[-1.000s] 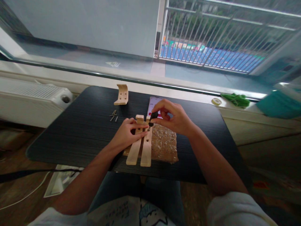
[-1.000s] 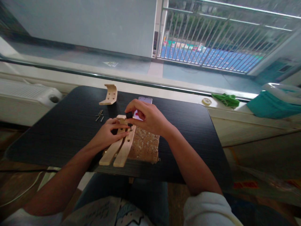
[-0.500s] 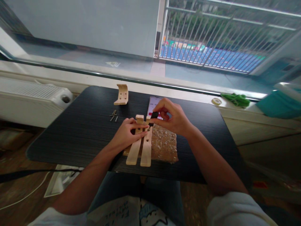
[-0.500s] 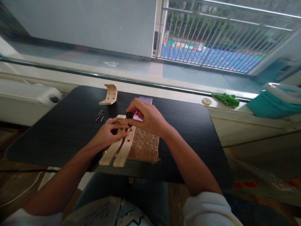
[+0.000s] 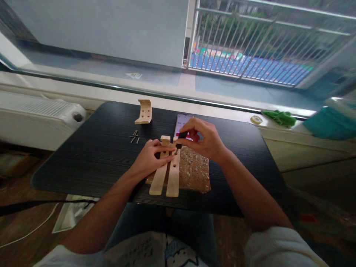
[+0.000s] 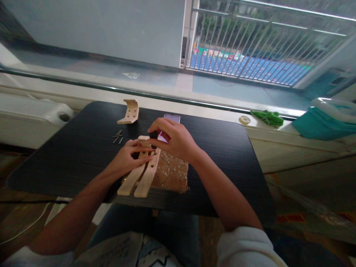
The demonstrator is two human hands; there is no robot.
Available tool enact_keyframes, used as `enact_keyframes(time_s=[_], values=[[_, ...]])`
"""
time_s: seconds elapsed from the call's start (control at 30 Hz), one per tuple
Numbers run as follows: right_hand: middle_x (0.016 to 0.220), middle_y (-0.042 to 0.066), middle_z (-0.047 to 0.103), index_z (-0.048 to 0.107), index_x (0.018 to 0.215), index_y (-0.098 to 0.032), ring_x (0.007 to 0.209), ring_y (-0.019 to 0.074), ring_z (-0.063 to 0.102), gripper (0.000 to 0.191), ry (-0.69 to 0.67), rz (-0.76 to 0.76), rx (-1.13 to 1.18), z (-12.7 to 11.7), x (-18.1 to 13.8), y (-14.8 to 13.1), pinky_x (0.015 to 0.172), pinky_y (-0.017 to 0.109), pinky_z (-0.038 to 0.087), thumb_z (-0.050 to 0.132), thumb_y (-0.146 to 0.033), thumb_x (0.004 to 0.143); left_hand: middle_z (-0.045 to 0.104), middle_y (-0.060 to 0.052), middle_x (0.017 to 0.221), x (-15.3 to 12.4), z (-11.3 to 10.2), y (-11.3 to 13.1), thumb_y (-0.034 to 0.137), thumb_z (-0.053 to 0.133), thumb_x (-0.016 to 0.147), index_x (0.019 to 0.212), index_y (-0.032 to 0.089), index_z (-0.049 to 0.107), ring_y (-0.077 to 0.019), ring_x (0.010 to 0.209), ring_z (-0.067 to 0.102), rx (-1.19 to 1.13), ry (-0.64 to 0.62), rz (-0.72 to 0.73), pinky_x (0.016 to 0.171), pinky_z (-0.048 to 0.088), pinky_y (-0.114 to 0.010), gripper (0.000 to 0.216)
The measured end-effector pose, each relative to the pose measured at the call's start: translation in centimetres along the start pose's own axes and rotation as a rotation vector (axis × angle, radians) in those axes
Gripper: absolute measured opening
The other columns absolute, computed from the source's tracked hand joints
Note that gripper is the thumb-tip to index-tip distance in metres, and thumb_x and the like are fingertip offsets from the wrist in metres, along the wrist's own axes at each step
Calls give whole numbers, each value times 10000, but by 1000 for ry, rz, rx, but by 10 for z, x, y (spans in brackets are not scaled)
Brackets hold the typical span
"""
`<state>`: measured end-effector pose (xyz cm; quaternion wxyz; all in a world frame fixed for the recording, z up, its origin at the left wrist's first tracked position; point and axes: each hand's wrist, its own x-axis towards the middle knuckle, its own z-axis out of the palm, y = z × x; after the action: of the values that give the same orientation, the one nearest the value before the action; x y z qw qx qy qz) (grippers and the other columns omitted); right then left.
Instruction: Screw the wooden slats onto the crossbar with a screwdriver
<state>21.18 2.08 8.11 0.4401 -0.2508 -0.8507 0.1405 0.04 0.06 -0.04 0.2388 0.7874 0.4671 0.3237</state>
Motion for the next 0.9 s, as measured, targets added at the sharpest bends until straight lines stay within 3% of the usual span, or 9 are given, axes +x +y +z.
enact_keyframes(time_s=[0.13,0.43,0.73,0.9], values=[[750,-30,570,605,910,-174,566,50,427,167,-56,12,-21,-4,1,0,563,219,407,678,-300,828,621,-29,942,0,0,0,437,692,808,1044,293,751,-238,950,538,3,-6,4,944,450,-429,282],[933,29,654,582,1084,-141,662,48,544,214,-262,70,75,-17,3,-4,597,190,438,561,-158,872,643,-32,985,1,-2,4,390,702,805,1030,283,756,-240,963,538,12,-13,-3,940,447,-424,256],[994,9,663,574,1140,-164,614,26,488,279,-276,85,143,-16,3,-3,594,194,403,536,-98,872,649,-31,1003,0,-2,5,399,708,801,1023,277,757,-246,979,533,14,-6,1,932,442,-426,258],[892,-26,658,624,1126,-177,598,27,475,274,-271,66,103,-17,4,-3,590,197,378,551,-101,874,652,-27,1011,1,-2,6,377,713,801,1028,284,754,-243,985,531,13,-10,-7,933,442,-418,249]])
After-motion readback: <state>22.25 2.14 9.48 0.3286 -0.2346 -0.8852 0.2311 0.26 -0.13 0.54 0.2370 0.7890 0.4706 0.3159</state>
